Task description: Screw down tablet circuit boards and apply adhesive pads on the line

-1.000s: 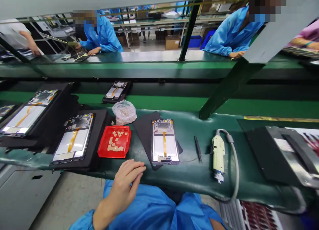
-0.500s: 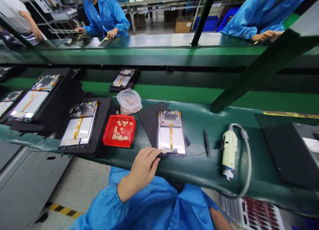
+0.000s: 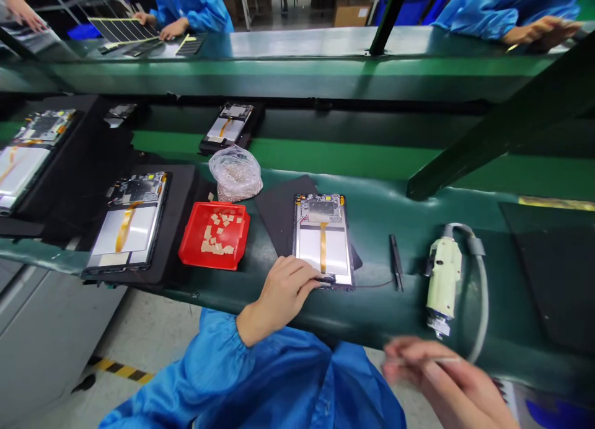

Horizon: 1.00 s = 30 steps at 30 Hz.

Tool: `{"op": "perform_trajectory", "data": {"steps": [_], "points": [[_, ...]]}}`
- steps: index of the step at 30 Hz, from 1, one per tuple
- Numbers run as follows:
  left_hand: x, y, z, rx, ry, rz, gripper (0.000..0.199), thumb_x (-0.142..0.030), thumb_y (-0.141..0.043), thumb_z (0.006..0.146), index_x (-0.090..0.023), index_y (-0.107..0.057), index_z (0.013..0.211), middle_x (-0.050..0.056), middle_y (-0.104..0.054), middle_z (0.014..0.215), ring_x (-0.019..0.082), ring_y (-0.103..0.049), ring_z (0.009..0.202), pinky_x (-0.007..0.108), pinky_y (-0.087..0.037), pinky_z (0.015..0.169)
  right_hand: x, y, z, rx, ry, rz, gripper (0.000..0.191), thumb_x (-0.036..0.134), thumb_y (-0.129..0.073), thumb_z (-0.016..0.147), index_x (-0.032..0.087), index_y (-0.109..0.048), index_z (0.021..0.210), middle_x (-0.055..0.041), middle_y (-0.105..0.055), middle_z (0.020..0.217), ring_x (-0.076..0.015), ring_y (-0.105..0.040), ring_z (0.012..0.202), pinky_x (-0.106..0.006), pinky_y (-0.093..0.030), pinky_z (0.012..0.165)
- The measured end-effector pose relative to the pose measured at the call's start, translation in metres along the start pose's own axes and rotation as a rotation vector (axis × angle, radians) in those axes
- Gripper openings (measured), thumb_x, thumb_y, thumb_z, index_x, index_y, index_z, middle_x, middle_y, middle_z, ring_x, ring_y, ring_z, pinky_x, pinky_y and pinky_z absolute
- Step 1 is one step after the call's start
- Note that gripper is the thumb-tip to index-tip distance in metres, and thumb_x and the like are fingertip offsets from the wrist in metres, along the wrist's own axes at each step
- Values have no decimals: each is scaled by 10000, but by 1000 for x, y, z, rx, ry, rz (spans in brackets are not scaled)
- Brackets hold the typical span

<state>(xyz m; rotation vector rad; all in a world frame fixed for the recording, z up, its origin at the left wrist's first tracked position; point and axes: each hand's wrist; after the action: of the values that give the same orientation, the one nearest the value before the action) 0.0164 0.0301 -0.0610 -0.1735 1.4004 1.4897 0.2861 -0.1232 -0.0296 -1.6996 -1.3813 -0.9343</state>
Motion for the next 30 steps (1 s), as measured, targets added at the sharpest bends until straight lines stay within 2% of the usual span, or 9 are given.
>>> {"op": "perform_trajectory", "data": {"steps": [2, 5, 9, 12, 18, 22, 30], "points": [[2, -1, 1, -23, -17, 7, 127, -227, -589, 1008, -189, -706, 977, 38, -749, 915, 181, -644, 855, 350, -446, 768, 15, -27, 32, 4, 131, 80, 185, 391, -804, 818, 221, -743, 855, -95, -739, 974, -216, -743, 768, -340, -642, 752], [6, -2, 0, -31, -36, 0, 121, -232, -599, 1006, -180, -706, 984, 41, -751, 915, 177, -652, 843, 350, -449, 773, 21, -60, 71, -15, 290, 20, 139, 269, -825, 806, 195, -709, 785, -61, -709, 881, -176, -722, 767, -261, -630, 718], [9, -4, 0, -55, -52, 1, 122, -249, -609, 1003, -185, -712, 1002, 50, -762, 917, 177, -662, 832, 348, -451, 757, 19, -82, 88, -77, 442, -86, 83, 244, -786, 839, 185, -737, 807, -79, -734, 915, -195, -751, 767, -291, -663, 745], [10, -4, 0, -64, -78, 9, 123, -254, -607, 1005, -184, -708, 1013, 55, -760, 908, 177, -659, 812, 343, -447, 739, 15, -88, 87, -135, 473, -107, 24, 193, -764, 855, 201, -756, 876, -60, -759, 945, -179, -768, 724, -276, -672, 748], [7, -2, 1, -27, -58, 9, 97, -220, -614, 997, -184, -698, 1030, 55, -761, 934, 182, -665, 838, 341, -459, 759, 5, -91, 89, -133, 550, -250, 105, 137, -730, 884, 232, -765, 908, -38, -780, 959, -187, -764, 919, -266, -652, 851], [5, -1, 3, -19, -44, 15, 67, -192, -631, 982, -182, -696, 997, 47, -759, 912, 176, -662, 829, 341, -458, 760, 7, -92, 91, -117, 593, -254, 122, 120, -695, 906, 227, -752, 918, -32, -774, 943, -167, -766, 838, -255, -658, 804], [5, -2, 6, -11, -16, 0, 99, -215, -614, 993, -190, -702, 954, 51, -762, 880, 179, -668, 796, 346, -458, 730, 13, -91, 89, -134, 551, -232, 97, 145, -670, 917, 208, -742, 894, -41, -774, 899, -171, -773, 745, -246, -668, 740]]}}
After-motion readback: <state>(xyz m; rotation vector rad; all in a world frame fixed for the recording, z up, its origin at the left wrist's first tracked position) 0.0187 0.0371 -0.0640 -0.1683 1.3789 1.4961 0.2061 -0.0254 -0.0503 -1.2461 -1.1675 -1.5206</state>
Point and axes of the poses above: each hand's wrist, its own z-axis towards the middle knuckle, its own y-axis out of the back of the hand, x = y × z
